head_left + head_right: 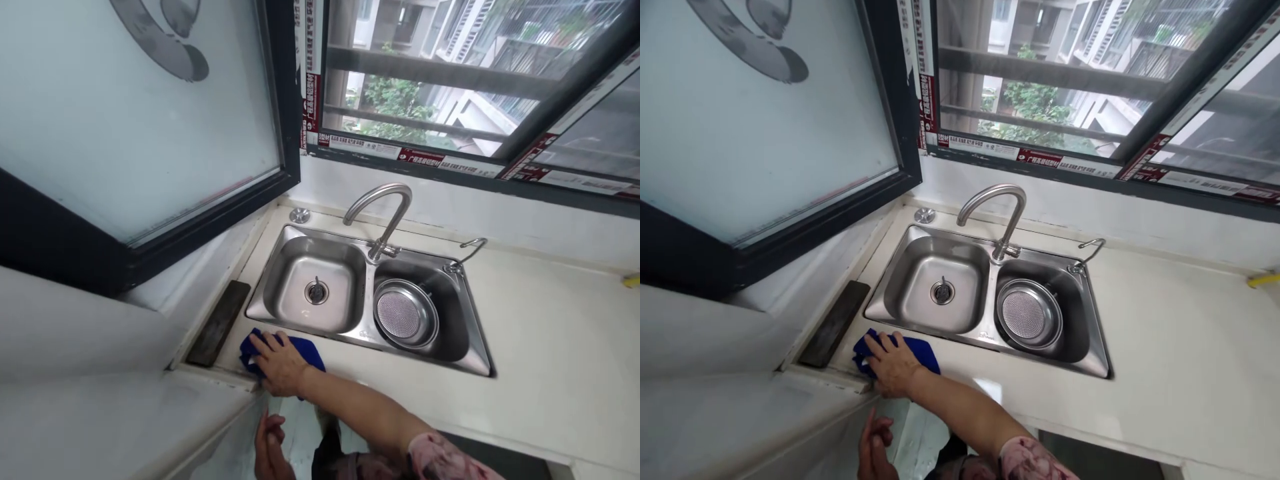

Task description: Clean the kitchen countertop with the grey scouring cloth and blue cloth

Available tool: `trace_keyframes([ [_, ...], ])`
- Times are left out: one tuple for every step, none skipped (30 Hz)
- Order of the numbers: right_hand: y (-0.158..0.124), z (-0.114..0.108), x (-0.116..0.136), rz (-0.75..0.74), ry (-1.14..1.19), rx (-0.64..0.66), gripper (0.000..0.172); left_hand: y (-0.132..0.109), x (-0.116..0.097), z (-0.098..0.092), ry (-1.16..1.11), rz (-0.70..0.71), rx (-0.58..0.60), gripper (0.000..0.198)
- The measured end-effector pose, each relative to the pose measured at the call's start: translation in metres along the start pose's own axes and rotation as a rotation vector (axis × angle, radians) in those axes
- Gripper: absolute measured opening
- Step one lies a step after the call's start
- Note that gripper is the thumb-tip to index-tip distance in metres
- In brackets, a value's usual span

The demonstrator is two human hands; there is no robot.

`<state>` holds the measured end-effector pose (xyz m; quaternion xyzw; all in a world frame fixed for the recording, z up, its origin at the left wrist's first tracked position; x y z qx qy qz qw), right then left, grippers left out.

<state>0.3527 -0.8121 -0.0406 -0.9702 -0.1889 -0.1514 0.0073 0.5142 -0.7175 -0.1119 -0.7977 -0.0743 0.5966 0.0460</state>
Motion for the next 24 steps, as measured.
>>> trace_keyframes([
  [0.003, -0.001, 0.001, -0.034, 0.006, -0.008, 0.056, 0.002, -0.002, -0.002, -0.001, 0.000, -0.012, 0.051],
  [0.003, -0.001, 0.002, -0.062, 0.013, -0.015, 0.055, 0.005, -0.004, -0.004, -0.004, 0.001, -0.026, 0.050],
  [0.001, -0.001, 0.002, -0.086, 0.022, -0.021, 0.055, 0.008, -0.006, -0.005, -0.010, 0.004, -0.044, 0.049],
  [-0.002, 0.000, 0.002, -0.106, 0.033, -0.025, 0.055, 0.011, -0.009, -0.005, -0.018, 0.007, -0.058, 0.048],
  [-0.007, 0.000, 0.002, -0.121, 0.047, -0.029, 0.055, 0.014, -0.012, -0.004, -0.025, 0.012, -0.064, 0.048],
  [-0.012, 0.001, 0.001, -0.132, 0.065, -0.034, 0.055, 0.017, -0.014, -0.003, -0.031, 0.016, -0.072, 0.048],
  [-0.019, 0.002, 0.000, -0.136, 0.083, -0.041, 0.054, 0.020, -0.016, 0.000, -0.035, 0.021, -0.076, 0.049],
  [-0.026, 0.002, -0.001, -0.138, 0.101, -0.048, 0.054, 0.023, -0.018, 0.002, -0.038, 0.024, -0.079, 0.050],
  [-0.034, 0.002, -0.002, -0.139, 0.115, -0.054, 0.052, 0.025, -0.020, 0.005, -0.041, 0.029, -0.082, 0.051],
  [-0.044, 0.001, -0.003, -0.144, 0.127, -0.058, 0.050, 0.028, -0.022, 0.008, -0.044, 0.034, -0.083, 0.053],
  [-0.055, 0.000, -0.005, -0.153, 0.136, -0.058, 0.049, 0.030, -0.024, 0.012, -0.047, 0.042, -0.088, 0.054],
  [-0.067, -0.001, -0.007, -0.161, 0.142, -0.057, 0.048, 0.032, -0.026, 0.017, -0.047, 0.049, -0.093, 0.056],
  [-0.082, -0.001, -0.009, -0.164, 0.147, -0.055, 0.048, 0.034, -0.028, 0.022, -0.045, 0.054, -0.098, 0.058],
  [-0.098, -0.002, -0.013, -0.163, 0.153, -0.054, 0.048, 0.036, -0.031, 0.028, -0.042, 0.059, -0.100, 0.061],
  [-0.115, -0.003, -0.016, -0.163, 0.162, -0.051, 0.048, 0.039, -0.035, 0.035, -0.035, 0.062, -0.096, 0.064],
  [-0.133, -0.004, -0.021, -0.162, 0.173, -0.050, 0.047, 0.041, -0.039, 0.043, -0.023, 0.063, -0.081, 0.066],
  [-0.153, -0.004, -0.027, -0.158, 0.187, -0.051, 0.048, 0.043, -0.042, 0.052, -0.010, 0.063, -0.056, 0.069],
  [-0.173, -0.004, -0.033, -0.148, 0.200, -0.056, 0.048, 0.045, -0.045, 0.061, 0.009, 0.060, -0.021, 0.070],
  [-0.195, -0.004, -0.040, -0.124, 0.210, -0.067, 0.049, 0.047, -0.047, 0.070, 0.039, 0.056, 0.012, 0.070],
  [-0.216, -0.004, -0.049, -0.087, 0.215, -0.085, 0.050, 0.049, -0.048, 0.078, 0.083, 0.051, 0.032, 0.068],
  [-0.239, -0.004, -0.058, -0.040, 0.215, -0.108, 0.050, 0.051, -0.048, 0.085, 0.138, 0.055, 0.045, 0.066],
  [-0.262, -0.003, -0.066, 0.013, 0.207, -0.132, 0.050, 0.053, -0.048, 0.090, 0.200, 0.077, 0.028, 0.062],
  [-0.285, -0.002, -0.075, 0.069, 0.190, -0.156, 0.050, 0.056, -0.049, 0.093, 0.263, 0.108, -0.008, 0.058],
  [-0.308, -0.001, -0.084, 0.130, 0.165, -0.178, 0.050, 0.060, -0.049, 0.096, 0.317, 0.152, -0.041, 0.054],
])
Point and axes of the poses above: each hand's wrist, its own y-axis towards the middle knuckle, its own z-axis out of the palm, x = y × z, the point moved 5 cm from there along y, towards the middle knuckle, and after that the axes turned 9 degrees about -z, right-handed, at the moved point
